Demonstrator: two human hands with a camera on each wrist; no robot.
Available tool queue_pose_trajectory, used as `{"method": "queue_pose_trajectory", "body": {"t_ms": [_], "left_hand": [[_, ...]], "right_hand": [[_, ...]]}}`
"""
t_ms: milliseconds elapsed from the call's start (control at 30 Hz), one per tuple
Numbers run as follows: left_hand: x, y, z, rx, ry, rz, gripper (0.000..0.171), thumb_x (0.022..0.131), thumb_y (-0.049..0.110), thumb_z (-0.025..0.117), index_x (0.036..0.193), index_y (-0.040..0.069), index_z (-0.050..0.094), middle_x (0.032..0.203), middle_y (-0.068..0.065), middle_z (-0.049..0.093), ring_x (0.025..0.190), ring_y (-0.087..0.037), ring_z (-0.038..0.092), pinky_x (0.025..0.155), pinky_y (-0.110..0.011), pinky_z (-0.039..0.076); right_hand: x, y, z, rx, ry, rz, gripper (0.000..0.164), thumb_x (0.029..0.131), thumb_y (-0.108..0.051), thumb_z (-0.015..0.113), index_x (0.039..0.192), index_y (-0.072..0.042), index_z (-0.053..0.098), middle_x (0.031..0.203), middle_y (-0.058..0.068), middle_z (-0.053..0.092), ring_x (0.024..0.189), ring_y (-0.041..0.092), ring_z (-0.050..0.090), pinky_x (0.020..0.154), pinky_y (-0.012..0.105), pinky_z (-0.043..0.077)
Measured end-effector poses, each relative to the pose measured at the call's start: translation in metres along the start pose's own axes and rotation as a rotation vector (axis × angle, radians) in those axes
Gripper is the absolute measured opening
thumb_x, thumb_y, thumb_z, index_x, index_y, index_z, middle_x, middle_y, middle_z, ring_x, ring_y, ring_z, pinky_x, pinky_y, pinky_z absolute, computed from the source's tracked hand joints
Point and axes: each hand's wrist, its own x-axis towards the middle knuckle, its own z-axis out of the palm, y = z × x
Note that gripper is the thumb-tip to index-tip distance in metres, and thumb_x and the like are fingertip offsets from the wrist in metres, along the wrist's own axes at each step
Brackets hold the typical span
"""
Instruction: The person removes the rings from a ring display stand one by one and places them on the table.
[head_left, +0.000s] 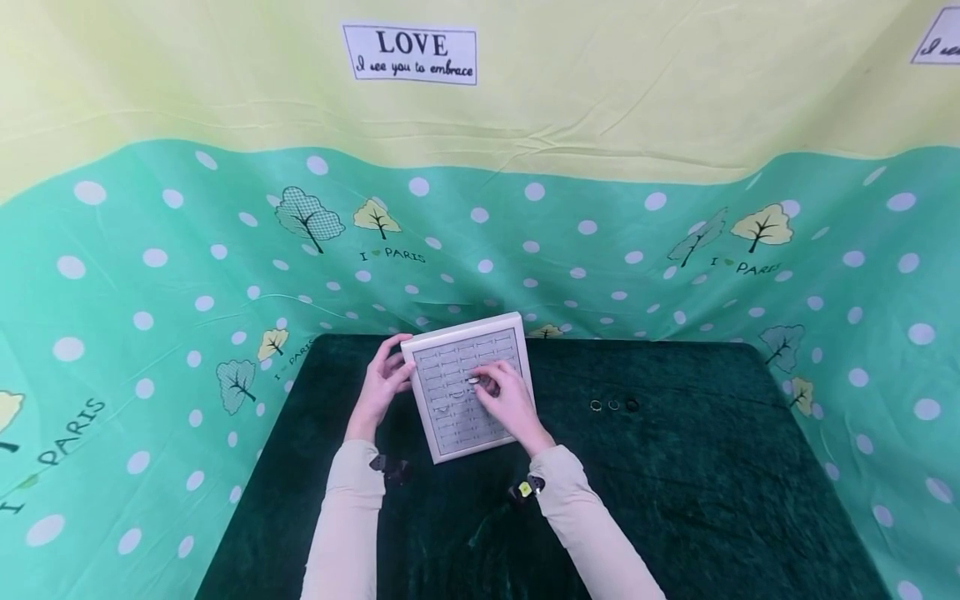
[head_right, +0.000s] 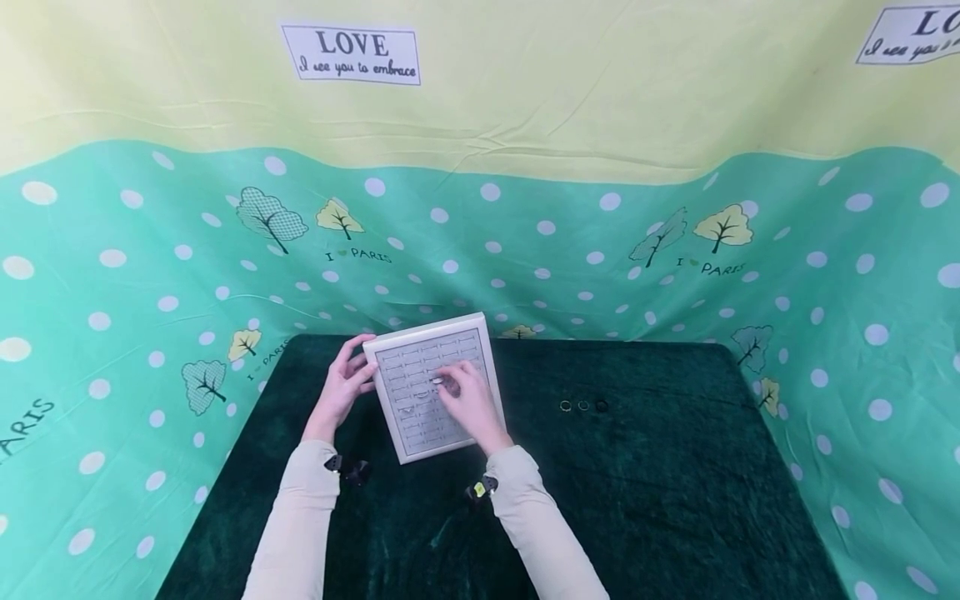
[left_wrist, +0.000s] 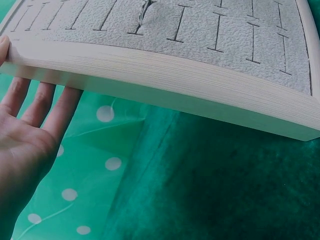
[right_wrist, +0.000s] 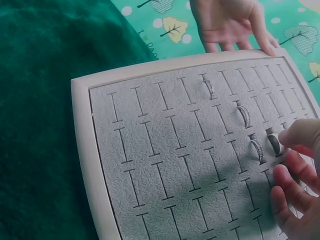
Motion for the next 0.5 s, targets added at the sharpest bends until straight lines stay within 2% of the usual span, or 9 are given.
{"method": "queue_pose_trajectory", "body": {"t_ms": [267, 500], "left_hand": [[-0.0002, 0.0004, 0.0003, 0.004, -0.001, 0.005, 0.047, 0.096, -0.002, 0.055, 0.14, 0.002, 0.039, 0.125, -0.031, 0.052, 0.094, -0.018, 0.065, 0.078, -0.042, 0.053], [-0.0002, -0.0001, 0.0003, 0.011, -0.001, 0.006, 0.047, 0.096, -0.001, 0.055, 0.14, 0.002, 0.038, 0.126, -0.032, 0.052, 0.095, -0.017, 0.064, 0.079, -0.042, 0.053]], "right_hand": [[0.0011, -0.0034, 0.0045, -0.146, 0.019, 0.03, 0.015, 0.085, -0.009, 0.072, 0.1, -0.012, 0.072, 0.093, -0.003, 0.051, 0.078, 0.012, 0.048, 0.066, 0.027, 0.042], [0.0019, -0.0064, 0.0059, -0.16, 0.02, 0.053, 0.01, 0.085, -0.007, 0.072, 0.094, -0.011, 0.071, 0.091, -0.002, 0.048, 0.076, 0.012, 0.048, 0.065, 0.026, 0.042]]}}
